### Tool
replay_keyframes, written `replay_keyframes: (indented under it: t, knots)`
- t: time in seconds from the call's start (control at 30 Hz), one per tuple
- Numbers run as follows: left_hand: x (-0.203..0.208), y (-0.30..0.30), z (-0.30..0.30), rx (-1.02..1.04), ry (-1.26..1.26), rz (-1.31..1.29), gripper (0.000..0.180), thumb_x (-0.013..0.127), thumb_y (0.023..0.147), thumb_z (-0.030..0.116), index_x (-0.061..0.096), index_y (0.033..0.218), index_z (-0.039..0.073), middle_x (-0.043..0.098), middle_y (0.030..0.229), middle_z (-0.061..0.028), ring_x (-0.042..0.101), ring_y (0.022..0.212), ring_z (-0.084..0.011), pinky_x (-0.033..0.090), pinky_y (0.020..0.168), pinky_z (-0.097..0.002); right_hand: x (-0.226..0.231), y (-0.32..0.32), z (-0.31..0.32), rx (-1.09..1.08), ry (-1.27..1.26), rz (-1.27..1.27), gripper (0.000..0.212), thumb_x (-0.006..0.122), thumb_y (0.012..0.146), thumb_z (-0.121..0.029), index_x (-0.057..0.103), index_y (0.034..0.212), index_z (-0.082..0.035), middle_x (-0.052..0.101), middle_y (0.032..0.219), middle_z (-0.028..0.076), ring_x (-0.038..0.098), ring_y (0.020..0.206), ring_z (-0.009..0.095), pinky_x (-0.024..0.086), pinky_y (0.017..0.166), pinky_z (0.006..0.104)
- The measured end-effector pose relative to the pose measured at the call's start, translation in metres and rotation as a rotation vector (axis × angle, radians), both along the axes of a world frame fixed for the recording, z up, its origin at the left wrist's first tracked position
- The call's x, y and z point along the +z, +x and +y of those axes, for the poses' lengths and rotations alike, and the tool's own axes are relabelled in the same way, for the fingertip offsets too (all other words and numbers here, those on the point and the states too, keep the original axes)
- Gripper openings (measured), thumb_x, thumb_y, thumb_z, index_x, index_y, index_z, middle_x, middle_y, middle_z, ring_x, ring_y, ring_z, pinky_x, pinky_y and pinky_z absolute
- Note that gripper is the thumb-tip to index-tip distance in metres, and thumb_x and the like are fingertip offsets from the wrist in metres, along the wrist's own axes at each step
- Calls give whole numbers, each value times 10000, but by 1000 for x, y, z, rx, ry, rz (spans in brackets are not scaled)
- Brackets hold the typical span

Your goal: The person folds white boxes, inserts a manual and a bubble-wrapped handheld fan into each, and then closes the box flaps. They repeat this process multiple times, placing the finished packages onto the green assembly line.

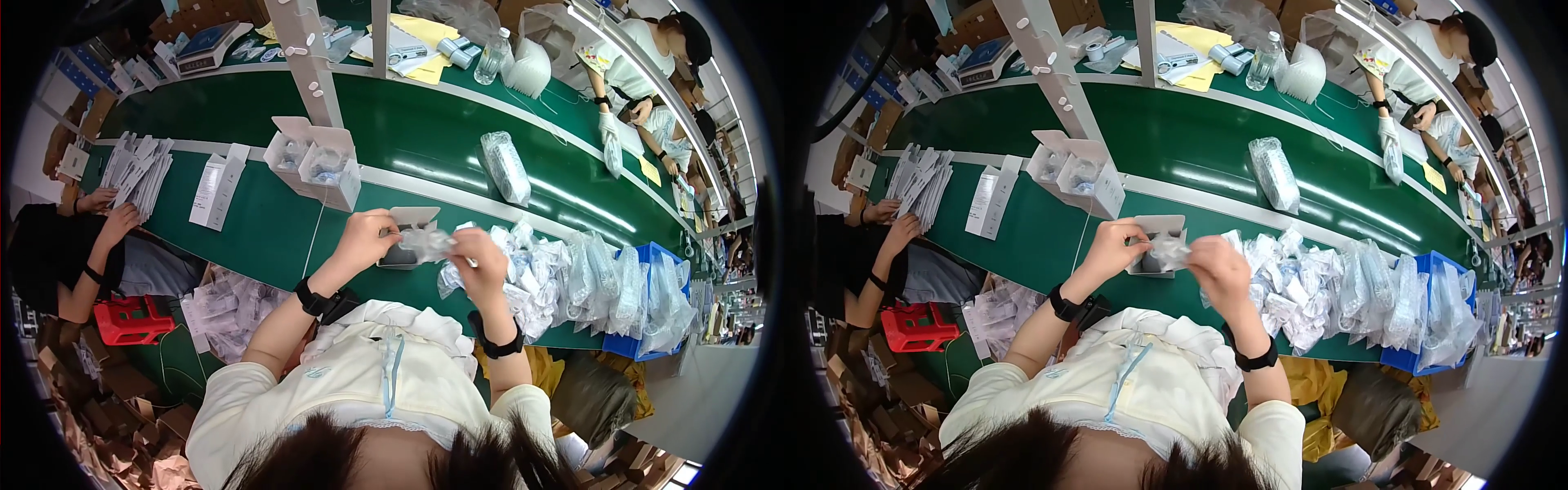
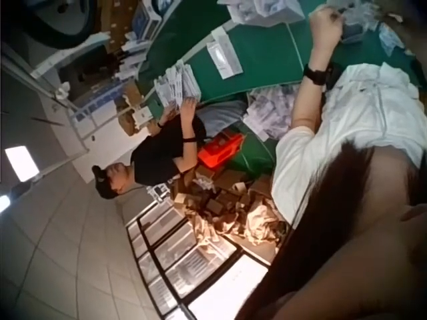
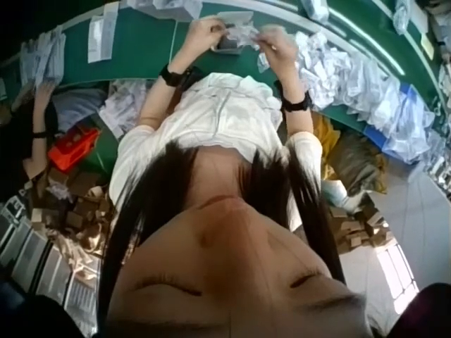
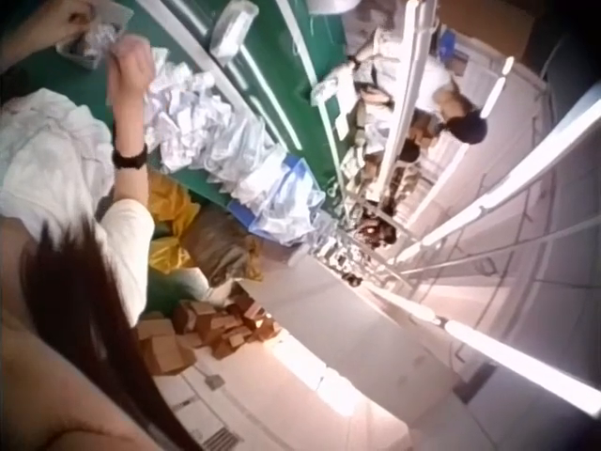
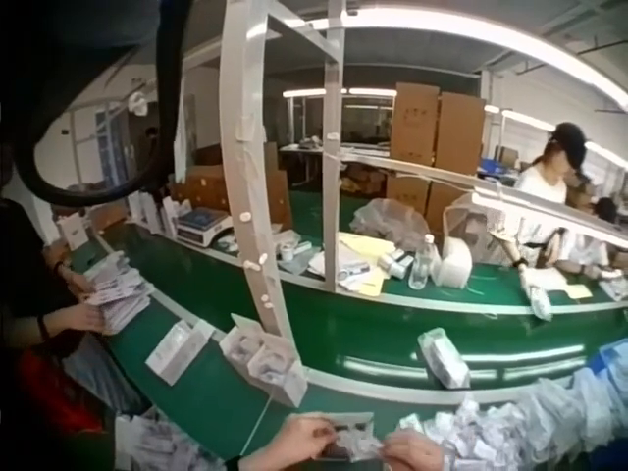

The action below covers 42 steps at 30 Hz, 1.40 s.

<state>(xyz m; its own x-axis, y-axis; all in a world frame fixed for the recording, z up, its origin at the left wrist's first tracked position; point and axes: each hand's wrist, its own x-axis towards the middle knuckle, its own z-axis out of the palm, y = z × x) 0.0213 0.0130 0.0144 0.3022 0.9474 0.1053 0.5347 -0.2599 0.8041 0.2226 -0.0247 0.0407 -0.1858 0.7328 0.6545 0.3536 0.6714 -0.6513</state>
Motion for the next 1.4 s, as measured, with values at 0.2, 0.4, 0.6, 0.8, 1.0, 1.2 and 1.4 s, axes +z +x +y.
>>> replay_keyframes:
  t: [0.2, 0.4, 0.6, 0.8, 1.0, 1.2, 1.4]
  knots:
    - [-5, -2, 3, 5, -49, -56, 86, 649, 634, 45, 609, 690, -7, 611, 749, -83, 579, 627, -265, 458, 587, -308, -19, -29, 1, 246, -4, -650, 155, 653, 660, -118, 580, 775, -43, 573, 767, 42, 517, 911, 197, 399, 829, 377]
    - [-2, -6, 1, -13, -64, -92, 76, 611, 691, -24, 620, 766, -17, 611, 799, -98, 585, 697, -164, 451, 601, -242, -23, -34, 1, 214, -56, -797, 332, 679, 649, -236, 576, 910, -59, 552, 950, 69, 464, 1013, 224, 342, 909, 402]
    - [-3, -81, -1, 331, 281, -264, 133, 523, 775, -49, 557, 884, 18, 560, 1065, -108, 573, 905, -170, 468, 689, -244, -62, -14, 1, -59, -101, -74, 908, 771, 588, -263, 260, 1312, -63, 366, 1278, 136, 386, 1162, 275, 268, 1000, 375]
    - [-70, -281, 45, 906, 399, 587, 631, 703, 639, 101, 389, 1186, 100, 333, 1280, -153, 339, 1168, -321, 394, 869, -422, -96, -31, 22, 136, -646, 71, 1098, 795, 565, -177, 48, 1355, -25, 302, 1328, 173, 340, 1212, 285, 271, 1003, 337]
    - [-107, -355, 61, 980, -149, 938, 1000, 789, 521, 200, 190, 1321, 159, 268, 1288, -195, 294, 1157, -399, 342, 876, -525, -75, -32, 39, 139, -691, -166, 1084, 803, 542, -141, 91, 1349, -7, 326, 1315, 161, 372, 1189, 265, 303, 981, 324]
    - [-91, -304, 45, 851, -407, 875, 1149, 822, 438, 207, 118, 1345, 161, 328, 1172, -187, 369, 1052, -394, 400, 781, -515, -77, -25, 60, 19, -805, 101, 1007, 798, 529, -106, 179, 1319, -14, 377, 1266, 137, 392, 1165, 231, 317, 970, 326]
    - [-65, -201, -54, 598, -513, 952, 1229, 836, 416, 257, 57, 1358, 132, 324, 1174, -211, 402, 1000, -413, 421, 785, -466, -82, -54, 124, -17, -716, 193, 938, 781, 528, -64, 240, 1293, -26, 390, 1255, 129, 382, 1175, 225, 303, 984, 337]
